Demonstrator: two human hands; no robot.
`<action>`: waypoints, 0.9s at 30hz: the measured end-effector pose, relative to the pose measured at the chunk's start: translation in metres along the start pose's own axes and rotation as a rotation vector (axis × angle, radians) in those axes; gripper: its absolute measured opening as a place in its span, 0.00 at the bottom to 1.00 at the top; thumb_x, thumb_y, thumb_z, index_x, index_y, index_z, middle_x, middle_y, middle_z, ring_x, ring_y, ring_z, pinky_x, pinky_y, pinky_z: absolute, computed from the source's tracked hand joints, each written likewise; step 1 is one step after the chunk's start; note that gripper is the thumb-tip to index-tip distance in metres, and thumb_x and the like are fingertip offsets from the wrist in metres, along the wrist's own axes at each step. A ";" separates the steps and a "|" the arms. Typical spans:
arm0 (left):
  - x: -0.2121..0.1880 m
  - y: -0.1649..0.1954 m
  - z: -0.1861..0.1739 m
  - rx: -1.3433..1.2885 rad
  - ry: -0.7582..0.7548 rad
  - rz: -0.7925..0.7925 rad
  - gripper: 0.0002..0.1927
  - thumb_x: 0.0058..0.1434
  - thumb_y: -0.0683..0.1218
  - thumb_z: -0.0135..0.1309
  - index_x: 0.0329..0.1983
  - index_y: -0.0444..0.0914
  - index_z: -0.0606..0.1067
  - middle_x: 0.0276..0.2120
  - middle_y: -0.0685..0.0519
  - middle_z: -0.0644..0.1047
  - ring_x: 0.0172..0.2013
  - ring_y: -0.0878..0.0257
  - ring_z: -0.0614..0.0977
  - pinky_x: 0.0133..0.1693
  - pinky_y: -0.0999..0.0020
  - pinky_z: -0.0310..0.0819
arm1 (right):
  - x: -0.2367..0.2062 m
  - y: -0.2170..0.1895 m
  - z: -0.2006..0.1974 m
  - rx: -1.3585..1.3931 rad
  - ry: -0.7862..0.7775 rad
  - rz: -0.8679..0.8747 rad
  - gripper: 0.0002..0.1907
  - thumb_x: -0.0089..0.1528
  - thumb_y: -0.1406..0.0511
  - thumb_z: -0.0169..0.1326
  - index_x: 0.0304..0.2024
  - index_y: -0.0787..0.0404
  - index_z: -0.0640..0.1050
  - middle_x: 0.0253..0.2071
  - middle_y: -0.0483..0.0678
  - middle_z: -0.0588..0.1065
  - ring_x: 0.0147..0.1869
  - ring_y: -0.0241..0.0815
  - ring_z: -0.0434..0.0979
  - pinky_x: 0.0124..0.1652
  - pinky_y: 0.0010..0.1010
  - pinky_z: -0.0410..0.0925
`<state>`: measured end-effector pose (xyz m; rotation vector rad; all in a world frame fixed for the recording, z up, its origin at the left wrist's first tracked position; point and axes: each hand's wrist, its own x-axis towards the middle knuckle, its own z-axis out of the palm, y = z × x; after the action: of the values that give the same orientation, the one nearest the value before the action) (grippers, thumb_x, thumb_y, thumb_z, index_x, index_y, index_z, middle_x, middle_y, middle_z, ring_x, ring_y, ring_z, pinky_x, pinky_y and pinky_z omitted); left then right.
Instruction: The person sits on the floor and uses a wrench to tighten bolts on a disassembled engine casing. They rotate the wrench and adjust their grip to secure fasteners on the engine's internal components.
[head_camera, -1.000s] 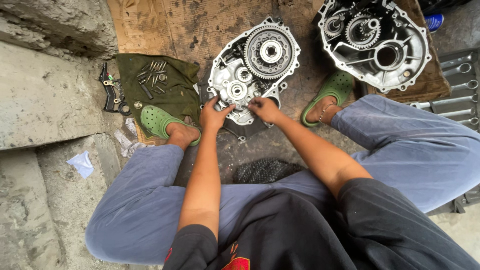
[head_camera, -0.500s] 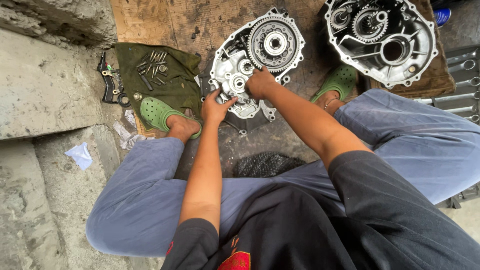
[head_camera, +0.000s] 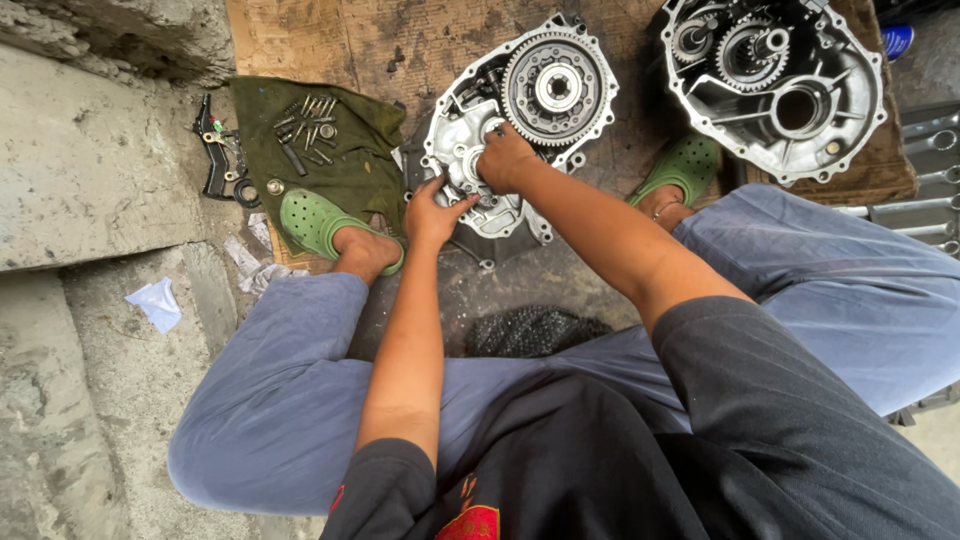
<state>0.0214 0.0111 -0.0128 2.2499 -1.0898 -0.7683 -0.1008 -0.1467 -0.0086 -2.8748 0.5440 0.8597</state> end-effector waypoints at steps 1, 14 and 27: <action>-0.001 0.001 -0.001 0.003 -0.006 0.002 0.44 0.41 0.68 0.71 0.58 0.40 0.79 0.56 0.45 0.78 0.55 0.48 0.80 0.54 0.56 0.74 | 0.001 -0.001 0.000 -0.005 -0.015 -0.010 0.13 0.59 0.57 0.61 0.44 0.51 0.85 0.52 0.47 0.80 0.67 0.47 0.70 0.65 0.50 0.55; 0.000 0.000 0.000 0.002 -0.016 -0.016 0.44 0.41 0.68 0.71 0.58 0.41 0.79 0.56 0.46 0.78 0.55 0.49 0.80 0.53 0.56 0.74 | -0.067 -0.010 0.031 0.461 0.081 0.267 0.23 0.61 0.45 0.57 0.43 0.54 0.82 0.41 0.54 0.81 0.47 0.56 0.82 0.43 0.47 0.73; -0.001 -0.006 0.001 0.004 0.028 0.024 0.44 0.42 0.67 0.71 0.59 0.40 0.78 0.56 0.43 0.78 0.55 0.47 0.80 0.54 0.55 0.73 | -0.062 -0.082 0.082 1.867 0.412 0.631 0.18 0.67 0.55 0.56 0.43 0.65 0.77 0.30 0.59 0.76 0.26 0.54 0.77 0.31 0.47 0.68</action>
<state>0.0231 0.0148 -0.0176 2.2403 -1.1044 -0.7237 -0.1618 -0.0358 -0.0444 -1.0626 1.2990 -0.3165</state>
